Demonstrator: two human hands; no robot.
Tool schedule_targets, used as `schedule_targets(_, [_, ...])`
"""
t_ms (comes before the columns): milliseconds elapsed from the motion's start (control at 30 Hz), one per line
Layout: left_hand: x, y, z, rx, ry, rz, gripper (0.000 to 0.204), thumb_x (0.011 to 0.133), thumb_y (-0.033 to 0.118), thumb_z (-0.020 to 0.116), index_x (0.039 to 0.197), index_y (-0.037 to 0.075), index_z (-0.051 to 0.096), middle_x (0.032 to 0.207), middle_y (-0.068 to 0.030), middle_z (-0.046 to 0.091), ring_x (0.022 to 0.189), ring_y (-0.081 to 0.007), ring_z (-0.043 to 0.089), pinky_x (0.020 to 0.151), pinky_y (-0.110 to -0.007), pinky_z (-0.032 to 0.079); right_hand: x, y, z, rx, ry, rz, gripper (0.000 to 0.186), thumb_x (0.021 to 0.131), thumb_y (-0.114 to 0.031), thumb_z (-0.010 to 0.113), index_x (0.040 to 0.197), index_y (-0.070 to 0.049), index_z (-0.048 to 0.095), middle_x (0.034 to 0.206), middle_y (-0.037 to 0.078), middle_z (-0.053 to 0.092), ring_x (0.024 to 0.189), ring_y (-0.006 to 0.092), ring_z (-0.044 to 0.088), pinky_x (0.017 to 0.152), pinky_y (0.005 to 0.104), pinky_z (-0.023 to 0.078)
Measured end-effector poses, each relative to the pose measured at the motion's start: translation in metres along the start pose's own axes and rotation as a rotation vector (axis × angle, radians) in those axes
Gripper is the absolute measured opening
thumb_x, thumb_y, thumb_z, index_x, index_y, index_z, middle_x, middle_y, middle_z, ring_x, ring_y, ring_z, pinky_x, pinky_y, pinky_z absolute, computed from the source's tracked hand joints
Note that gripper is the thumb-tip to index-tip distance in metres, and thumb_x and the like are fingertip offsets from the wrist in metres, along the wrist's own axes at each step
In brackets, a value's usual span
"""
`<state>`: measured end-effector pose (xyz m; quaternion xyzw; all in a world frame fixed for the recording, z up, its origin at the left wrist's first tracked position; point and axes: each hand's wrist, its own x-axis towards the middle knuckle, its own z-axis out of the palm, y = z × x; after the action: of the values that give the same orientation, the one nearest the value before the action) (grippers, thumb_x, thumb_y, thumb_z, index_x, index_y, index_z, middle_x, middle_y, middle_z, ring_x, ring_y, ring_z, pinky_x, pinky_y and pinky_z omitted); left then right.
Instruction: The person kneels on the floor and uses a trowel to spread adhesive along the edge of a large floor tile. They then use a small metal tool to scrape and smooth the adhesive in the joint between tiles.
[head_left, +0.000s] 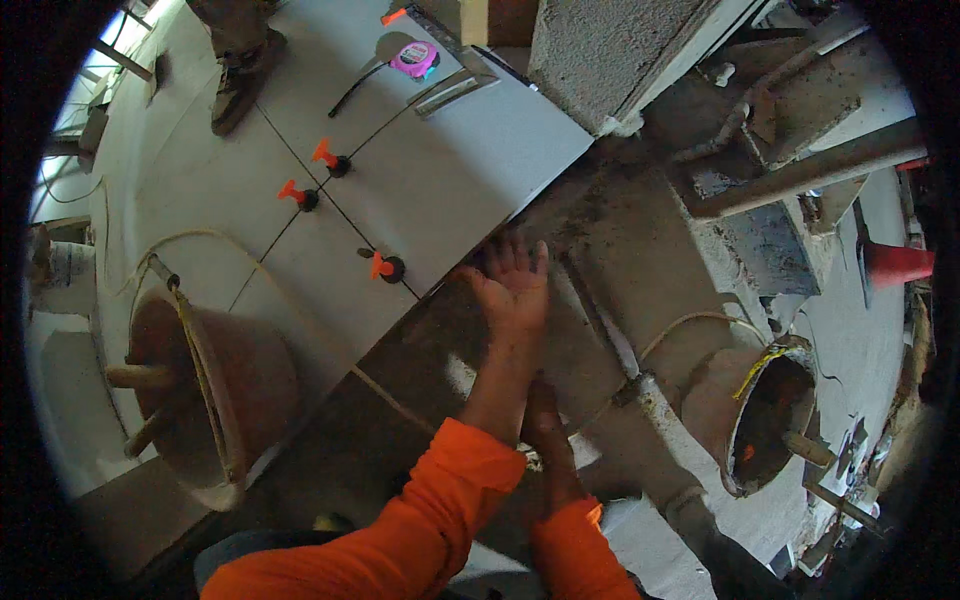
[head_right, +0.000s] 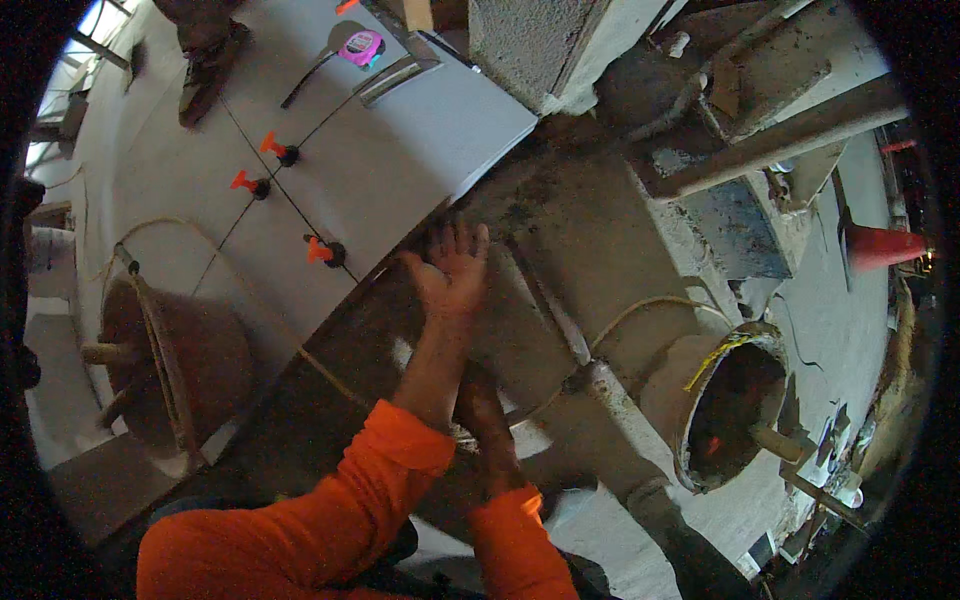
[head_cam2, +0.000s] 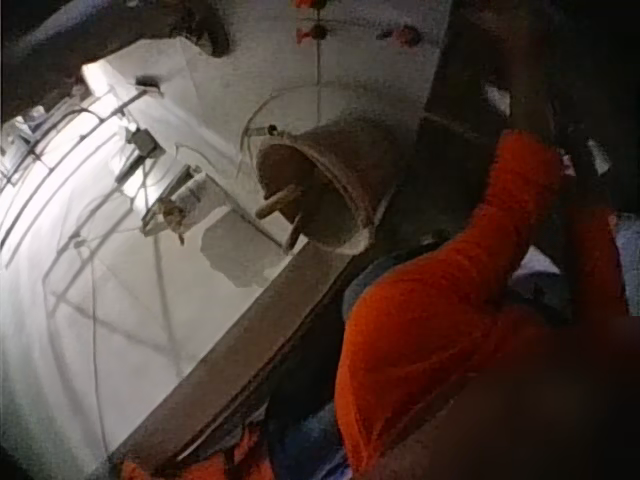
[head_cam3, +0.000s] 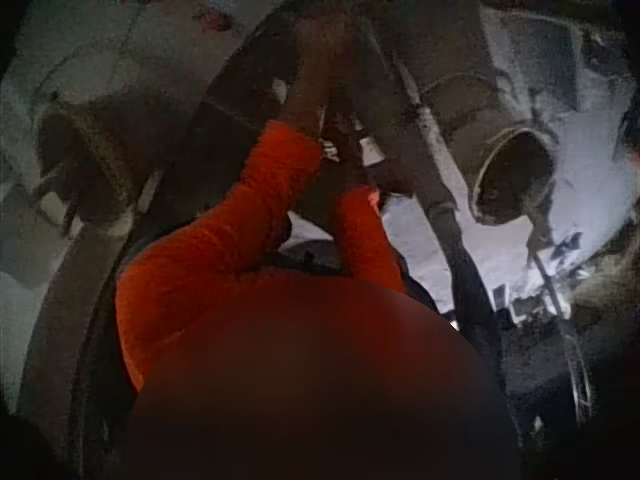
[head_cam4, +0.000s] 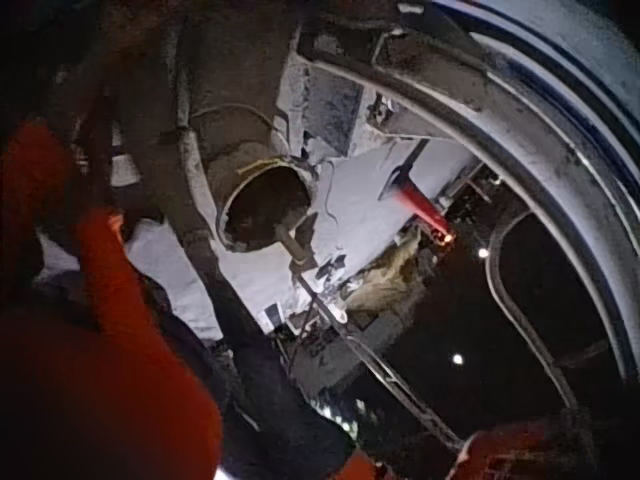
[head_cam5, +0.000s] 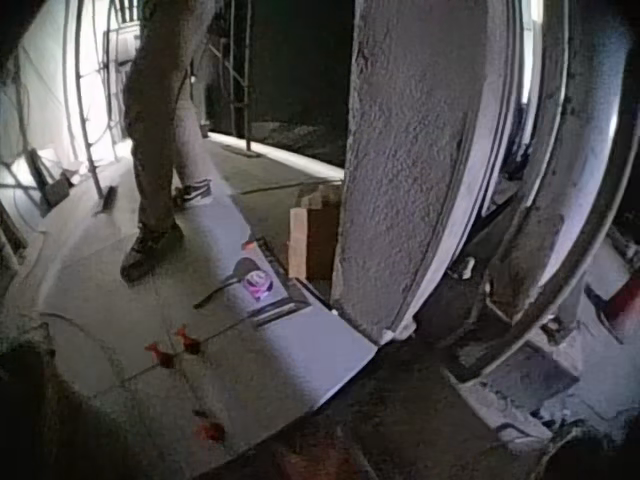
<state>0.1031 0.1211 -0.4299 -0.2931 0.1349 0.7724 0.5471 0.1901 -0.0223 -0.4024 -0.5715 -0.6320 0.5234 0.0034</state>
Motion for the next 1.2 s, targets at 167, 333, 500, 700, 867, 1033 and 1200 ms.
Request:
schedule_targets(167, [-0.001,-0.003,0.002,-0.018,0.036,0.029,0.069,0.098,0.065,0.037,0.151,0.021,0.034,0.157,-0.0008,0.037,0.147,-0.0210,0.031,0.119,-0.057,0.019,-0.038,0.078,-0.062,-0.116,0.988,0.348,0.046,0.089,-0.024,0.071,0.127,-0.001,0.058,0.126,0.026,0.058,0.122,0.0408,0.053,0.102,0.0478,0.043])
schedule_targets(333, [0.000,-0.006,0.000,-0.045,0.020,0.041,0.058,0.104,0.054,0.034,0.152,0.021,0.033,0.159,-0.0005,0.034,0.147,-0.0200,0.031,0.120,-0.055,0.018,-0.034,0.093,-0.076,-0.320,0.914,0.347,0.059,0.080,-0.026,0.080,0.128,-0.003,0.056,0.119,0.024,0.058,0.123,0.0461,0.048,0.098,0.0529,0.044])
schedule_targets(500, [0.010,-0.014,-0.005,-0.030,0.010,0.074,0.051,0.105,0.045,0.039,0.151,0.022,0.035,0.159,0.0002,0.034,0.147,-0.0198,0.031,0.120,-0.053,0.019,-0.039,0.105,-0.081,-0.141,0.892,0.342,0.051,0.073,-0.020,0.083,0.114,-0.001,0.061,0.111,0.021,0.061,0.110,0.0416,0.057,0.092,0.0493,0.047])
schedule_targets(700, [0.014,-0.018,0.003,-0.109,0.045,0.053,0.051,0.105,0.042,0.041,0.151,0.022,0.033,0.161,0.0019,0.031,0.149,-0.0203,0.028,0.121,-0.053,0.019,-0.067,0.134,-0.066,0.209,0.931,0.332,0.037,0.074,-0.009,0.079,0.104,-0.003,0.058,0.094,0.010,0.061,0.078,0.0246,0.061,0.069,0.0372,0.051])
schedule_targets(867, [0.008,-0.028,0.017,-0.087,0.043,0.058,0.056,0.105,0.045,0.038,0.154,0.022,0.026,0.163,0.0027,0.025,0.150,-0.0215,0.025,0.121,-0.054,0.019,-0.101,0.151,-0.040,0.587,0.897,0.170,0.039,0.081,-0.007,0.074,0.116,-0.007,0.056,0.090,0.004,0.056,0.076,0.0138,0.056,0.065,0.0306,0.049])
schedule_targets(1033, [0.009,-0.034,0.029,-0.086,0.068,0.073,0.053,0.105,0.050,0.035,0.149,0.022,0.033,0.161,0.0029,0.029,0.150,-0.0224,0.026,0.121,-0.056,0.017,-0.110,0.141,-0.021,0.386,0.832,0.361,0.051,0.084,-0.009,0.073,0.132,-0.006,0.053,0.103,0.010,0.056,0.086,0.0179,0.058,0.073,0.0320,0.051])
schedule_targets(1200, [0.011,-0.037,0.027,-0.138,0.087,0.047,0.050,0.106,0.045,0.036,0.150,0.022,0.032,0.161,0.0034,0.029,0.148,-0.0226,0.029,0.120,-0.056,0.021,-0.072,0.085,0.008,0.230,0.721,0.071,0.050,0.091,-0.017,0.068,0.135,-0.001,0.050,0.115,0.011,0.051,0.097,0.0233,0.055,0.081,0.0357,0.049])
